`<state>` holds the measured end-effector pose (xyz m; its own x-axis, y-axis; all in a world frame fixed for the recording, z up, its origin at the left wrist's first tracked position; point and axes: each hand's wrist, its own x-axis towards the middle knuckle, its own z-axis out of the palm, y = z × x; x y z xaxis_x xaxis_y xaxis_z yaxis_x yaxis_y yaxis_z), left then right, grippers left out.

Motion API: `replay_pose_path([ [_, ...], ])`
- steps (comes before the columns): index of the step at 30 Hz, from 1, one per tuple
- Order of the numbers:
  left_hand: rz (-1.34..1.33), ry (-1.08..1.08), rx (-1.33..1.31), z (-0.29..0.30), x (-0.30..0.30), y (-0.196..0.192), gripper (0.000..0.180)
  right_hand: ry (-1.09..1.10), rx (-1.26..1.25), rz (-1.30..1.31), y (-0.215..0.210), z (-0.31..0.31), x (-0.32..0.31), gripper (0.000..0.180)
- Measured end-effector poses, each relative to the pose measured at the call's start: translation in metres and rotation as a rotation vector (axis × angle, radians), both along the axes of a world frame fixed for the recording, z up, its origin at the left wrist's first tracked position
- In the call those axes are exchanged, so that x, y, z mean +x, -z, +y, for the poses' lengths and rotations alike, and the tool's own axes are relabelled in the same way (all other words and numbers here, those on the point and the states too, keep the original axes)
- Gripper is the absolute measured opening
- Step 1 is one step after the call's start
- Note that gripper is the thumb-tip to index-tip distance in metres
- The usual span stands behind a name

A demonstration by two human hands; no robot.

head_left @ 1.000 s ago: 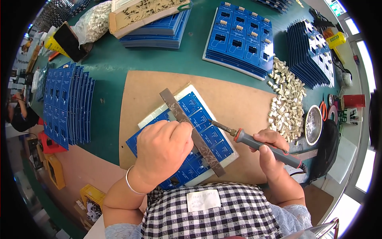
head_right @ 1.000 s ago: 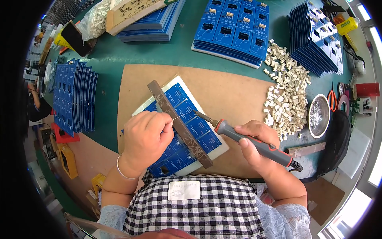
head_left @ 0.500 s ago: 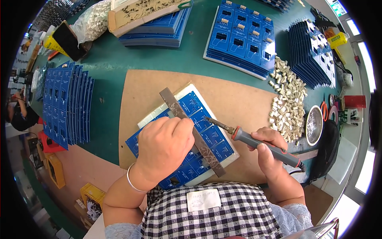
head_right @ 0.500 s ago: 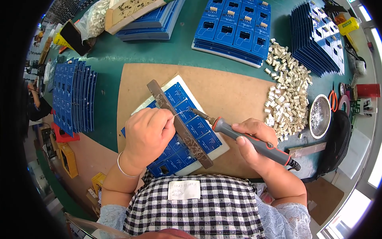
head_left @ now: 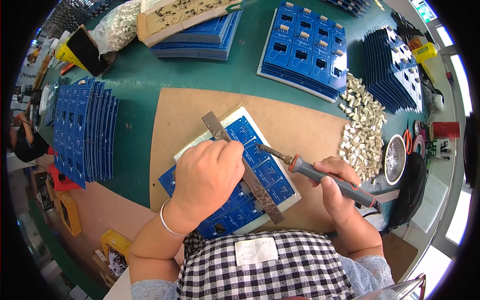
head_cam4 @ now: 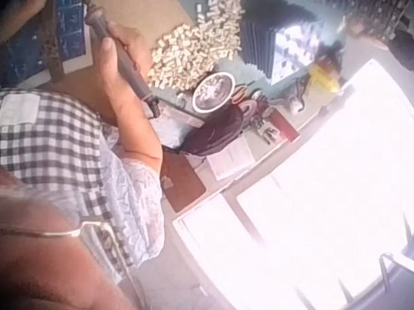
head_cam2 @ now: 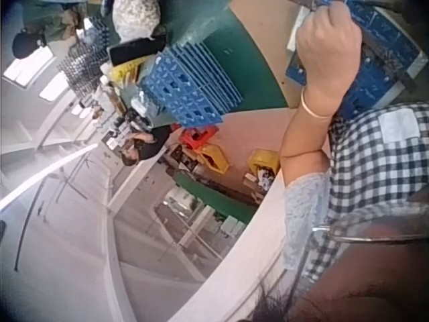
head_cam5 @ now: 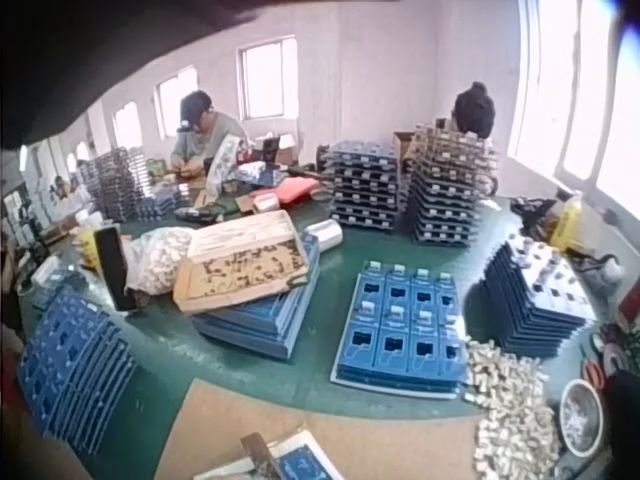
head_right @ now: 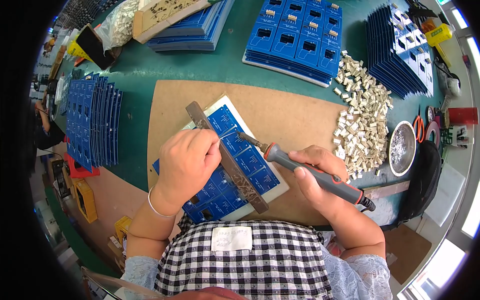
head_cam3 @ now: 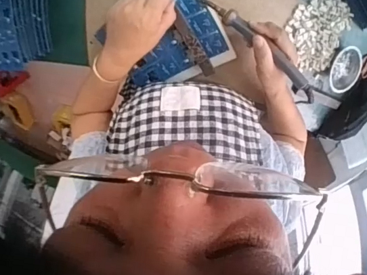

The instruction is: The person places a circuit board panel onto a base, weighs it down with a metal bar, and solders components using a soldering iron and solder wire. The person then removes the bar, stacks the finished board, and repeats the process with another board.

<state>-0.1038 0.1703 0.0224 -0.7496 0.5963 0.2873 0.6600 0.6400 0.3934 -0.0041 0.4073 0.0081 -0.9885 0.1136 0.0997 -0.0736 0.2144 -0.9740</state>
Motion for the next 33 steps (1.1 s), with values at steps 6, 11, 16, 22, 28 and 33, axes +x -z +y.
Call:
replay_pose_path([
  [6, -0.023, -0.01, 0.055, -0.004, 0.006, -0.009, 0.017, 0.069, -0.107, 0.072, -0.006, -0.001, 0.004, 0.02],
  [11, -0.05, 0.034, 0.033, -0.004, 0.017, -0.013, 0.018, 0.0, -0.041, 0.07, -0.007, 0.01, 0.016, 0.021],
  [16, -0.029, 0.054, 0.047, 0.001, 0.018, -0.009, 0.019, -0.043, 0.049, 0.124, -0.004, 0.006, 0.017, 0.031],
  [22, -0.019, 0.054, 0.032, 0.002, 0.018, -0.006, 0.019, -0.073, 0.075, 0.122, -0.004, 0.004, 0.014, 0.03],
  [28, -0.016, 0.047, 0.002, 0.004, 0.018, -0.006, 0.019, -0.034, 0.041, 0.064, -0.004, 0.003, 0.016, 0.023],
  [33, -0.021, 0.049, 0.007, 0.006, 0.016, -0.006, 0.019, -0.037, 0.047, 0.073, -0.002, 0.003, 0.015, 0.023],
])
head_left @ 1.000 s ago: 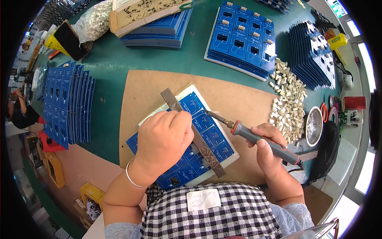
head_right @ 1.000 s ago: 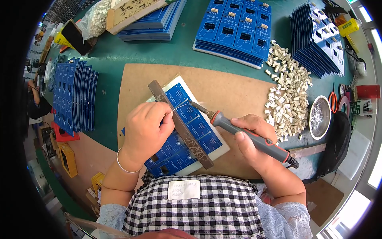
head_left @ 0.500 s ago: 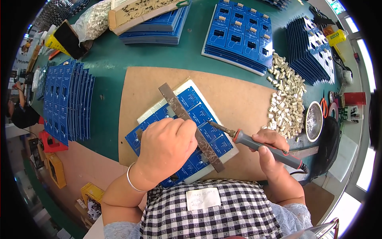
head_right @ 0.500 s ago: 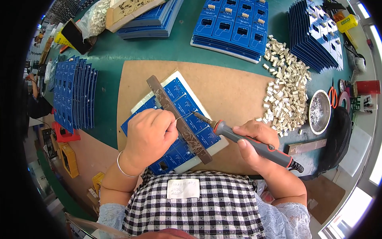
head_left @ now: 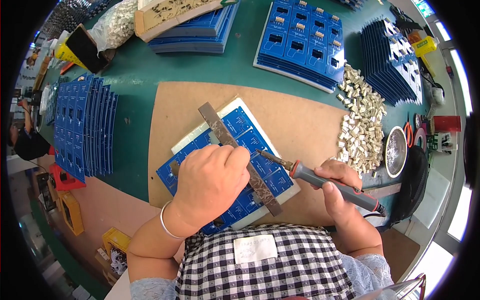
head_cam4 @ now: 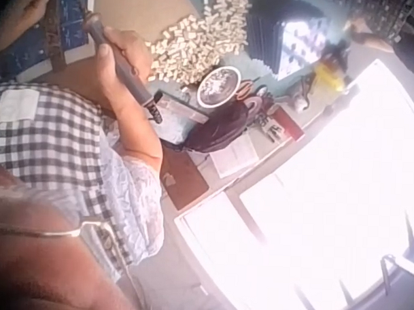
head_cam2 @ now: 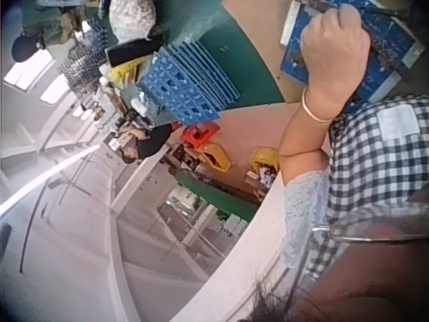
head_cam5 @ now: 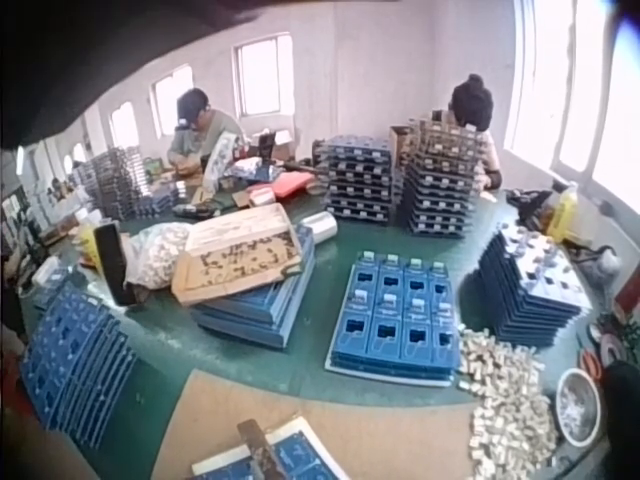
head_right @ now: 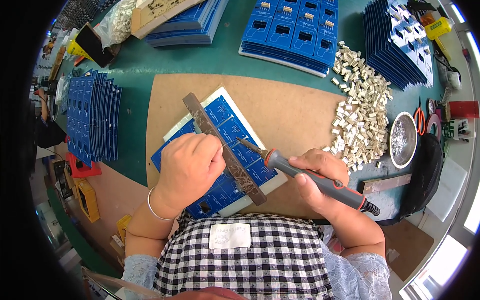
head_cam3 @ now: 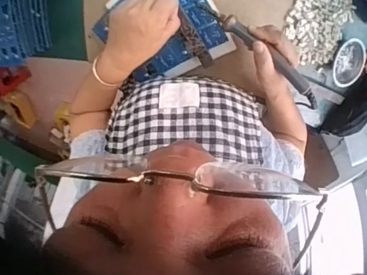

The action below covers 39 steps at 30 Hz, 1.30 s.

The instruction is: The person places a circuit board panel onto a base, weighs it down with a metal bar, and solders components using a soldering iron and solder wire. The person then removes the bar, stacks the finished board, and repeats the process with another board.

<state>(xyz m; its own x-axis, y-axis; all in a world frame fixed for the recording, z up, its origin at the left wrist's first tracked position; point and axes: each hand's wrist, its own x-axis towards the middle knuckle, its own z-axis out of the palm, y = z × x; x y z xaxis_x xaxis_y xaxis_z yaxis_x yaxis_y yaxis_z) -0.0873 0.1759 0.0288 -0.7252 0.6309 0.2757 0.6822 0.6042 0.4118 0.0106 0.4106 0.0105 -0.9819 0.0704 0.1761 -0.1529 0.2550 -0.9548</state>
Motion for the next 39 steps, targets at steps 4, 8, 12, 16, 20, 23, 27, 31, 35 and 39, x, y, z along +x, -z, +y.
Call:
replay_pose_path([
  [4, -0.007, 0.0, 0.0, 0.002, -0.001, 0.001, 0.018, -0.002, -0.008, 0.001, 0.0, 0.0, -0.001, 0.023],
  [8, -0.015, 0.005, -0.004, 0.003, -0.005, 0.001, 0.018, -0.001, -0.011, -0.001, 0.0, 0.0, -0.003, 0.023],
  [12, -0.016, 0.003, -0.011, 0.003, -0.006, 0.003, 0.018, -0.001, -0.011, -0.007, 0.001, -0.001, -0.003, 0.024],
  [16, -0.026, -0.016, 0.005, 0.003, -0.006, 0.004, 0.017, -0.014, -0.023, -0.004, 0.0, -0.003, -0.004, 0.023],
  [20, -0.052, -0.069, 0.135, -0.001, -0.005, -0.001, 0.017, 0.038, -0.056, -0.016, -0.001, -0.008, -0.003, 0.023],
  [23, -0.065, -0.086, 0.175, -0.006, -0.001, -0.003, 0.017, 0.072, -0.085, 0.031, -0.005, -0.002, -0.002, 0.024],
  [27, -0.109, -0.041, 0.178, -0.004, 0.011, -0.006, 0.018, 0.058, -0.063, 0.084, -0.005, 0.014, 0.008, 0.025],
  [31, -0.053, 0.005, 0.052, 0.003, 0.019, -0.005, 0.02, 0.025, -0.046, 0.096, -0.006, 0.019, 0.02, 0.024],
  [35, 0.074, 0.021, 0.048, 0.01, 0.02, 0.003, 0.023, 0.029, -0.01, 0.095, -0.004, 0.018, 0.024, 0.022],
  [39, 0.078, 0.03, 0.042, 0.012, 0.021, 0.004, 0.023, 0.019, 0.035, 0.096, -0.002, 0.018, 0.024, 0.021],
])
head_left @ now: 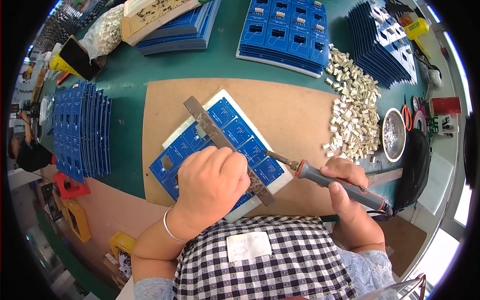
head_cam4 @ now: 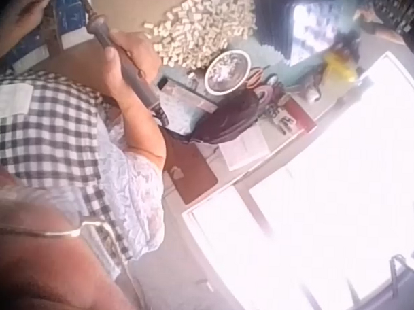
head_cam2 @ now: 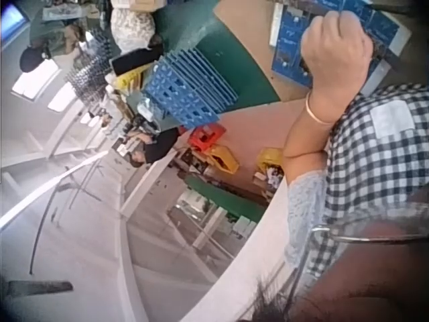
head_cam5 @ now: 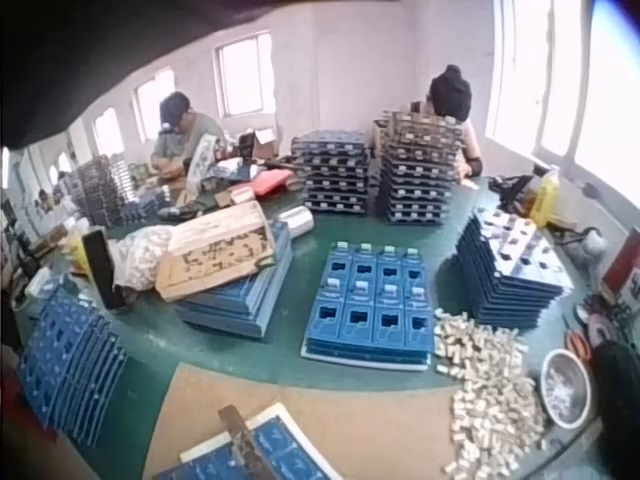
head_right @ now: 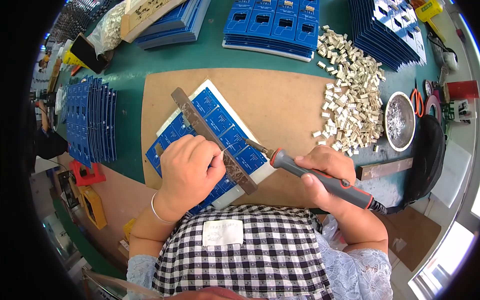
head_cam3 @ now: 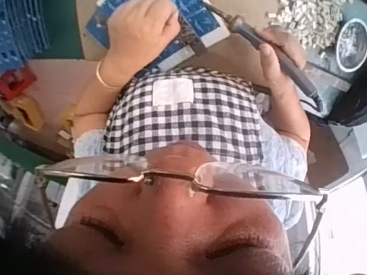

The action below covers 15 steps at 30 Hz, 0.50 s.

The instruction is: The person places a circuit board panel onto a base, weighs it down with a metal bar, and solders components using a soldering iron and solder wire. The person then removes the bar, stacks the finished board, and repeats the process with another board.

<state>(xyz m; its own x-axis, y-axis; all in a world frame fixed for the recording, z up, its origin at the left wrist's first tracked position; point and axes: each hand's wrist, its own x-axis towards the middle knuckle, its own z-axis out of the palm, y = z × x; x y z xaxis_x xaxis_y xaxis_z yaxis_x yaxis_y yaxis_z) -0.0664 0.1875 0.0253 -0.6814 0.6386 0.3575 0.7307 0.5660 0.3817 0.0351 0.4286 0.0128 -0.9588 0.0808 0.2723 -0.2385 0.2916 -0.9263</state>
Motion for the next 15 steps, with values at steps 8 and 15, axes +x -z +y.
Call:
replay_pose_path([
  [8, -0.061, 0.017, -0.031, 0.0028, 0.0005, 0.0001, 0.02, 0.005, 0.003, -0.018, 0.0011, -0.001, 0.0002, 0.022],
  [15, -0.051, 0.017, -0.053, 0.0047, -0.0021, 0.0005, 0.021, -0.01, 0.003, -0.019, 0.0003, -0.0022, -0.003, 0.023],
])
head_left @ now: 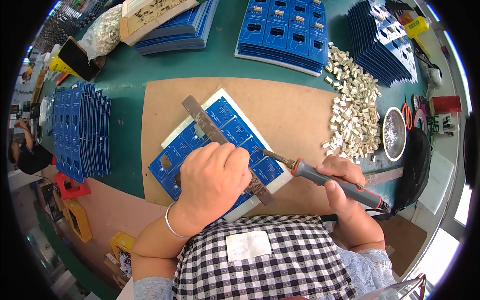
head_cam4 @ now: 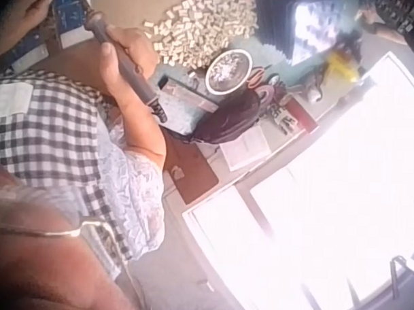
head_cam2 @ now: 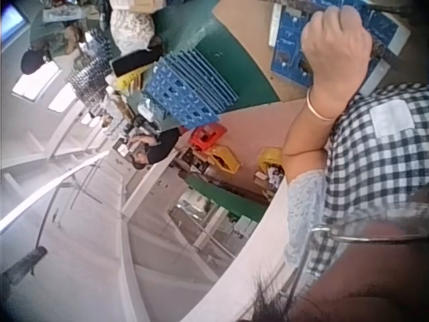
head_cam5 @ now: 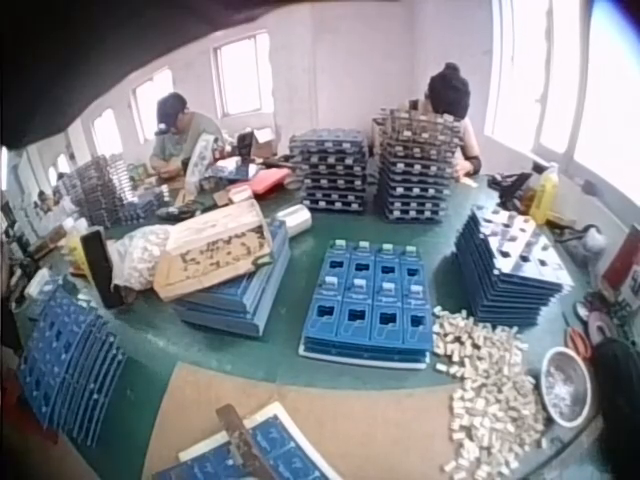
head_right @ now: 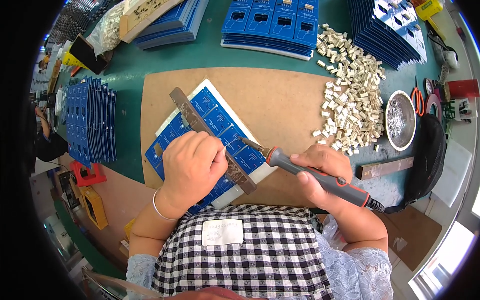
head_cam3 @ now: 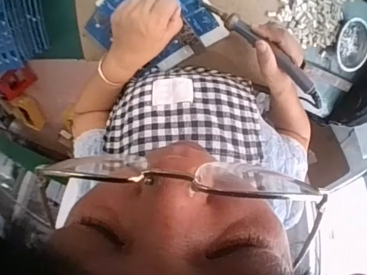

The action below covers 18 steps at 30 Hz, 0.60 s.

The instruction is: The person places a circuit board panel onto a base, weighs it down with a metal bar, and solders components using a soldering iron and solder wire. The person then removes the bar, stacks the finished board, and repeats the process with another board.

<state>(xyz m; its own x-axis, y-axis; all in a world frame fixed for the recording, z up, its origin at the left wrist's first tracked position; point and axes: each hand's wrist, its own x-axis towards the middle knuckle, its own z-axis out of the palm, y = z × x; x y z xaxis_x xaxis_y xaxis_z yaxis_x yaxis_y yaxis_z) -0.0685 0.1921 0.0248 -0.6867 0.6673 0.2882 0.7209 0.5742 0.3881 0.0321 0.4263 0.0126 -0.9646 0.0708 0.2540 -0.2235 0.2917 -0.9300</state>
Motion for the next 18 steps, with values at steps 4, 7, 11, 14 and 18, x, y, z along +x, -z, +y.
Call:
replay_pose_path([
  [4, 0.004, 0.003, 0.012, 0.0007, -0.0017, 0.0006, 0.021, 0.002, -0.01, -0.004, 0.0017, -0.0006, -0.0009, 0.023],
  [7, 0.006, 0.006, 0.009, 0.0014, -0.0034, 0.0006, 0.022, -0.007, -0.003, -0.01, 0.0017, -0.0001, -0.0022, 0.023],
  [11, 0.008, 0.003, 0.007, 0.0024, -0.0055, 0.0008, 0.021, -0.007, -0.009, 0.004, 0.0035, -0.0009, -0.0044, 0.023],
  [14, 0.009, 0.001, 0.003, 0.0024, -0.0072, 0.0025, 0.021, -0.009, -0.018, -0.001, 0.0035, -0.001, -0.0059, 0.023],
  [18, 0.011, -0.001, -0.001, 0.0028, -0.0087, 0.0036, 0.021, -0.021, -0.017, -0.001, 0.0036, -0.0011, -0.008, 0.023],
])
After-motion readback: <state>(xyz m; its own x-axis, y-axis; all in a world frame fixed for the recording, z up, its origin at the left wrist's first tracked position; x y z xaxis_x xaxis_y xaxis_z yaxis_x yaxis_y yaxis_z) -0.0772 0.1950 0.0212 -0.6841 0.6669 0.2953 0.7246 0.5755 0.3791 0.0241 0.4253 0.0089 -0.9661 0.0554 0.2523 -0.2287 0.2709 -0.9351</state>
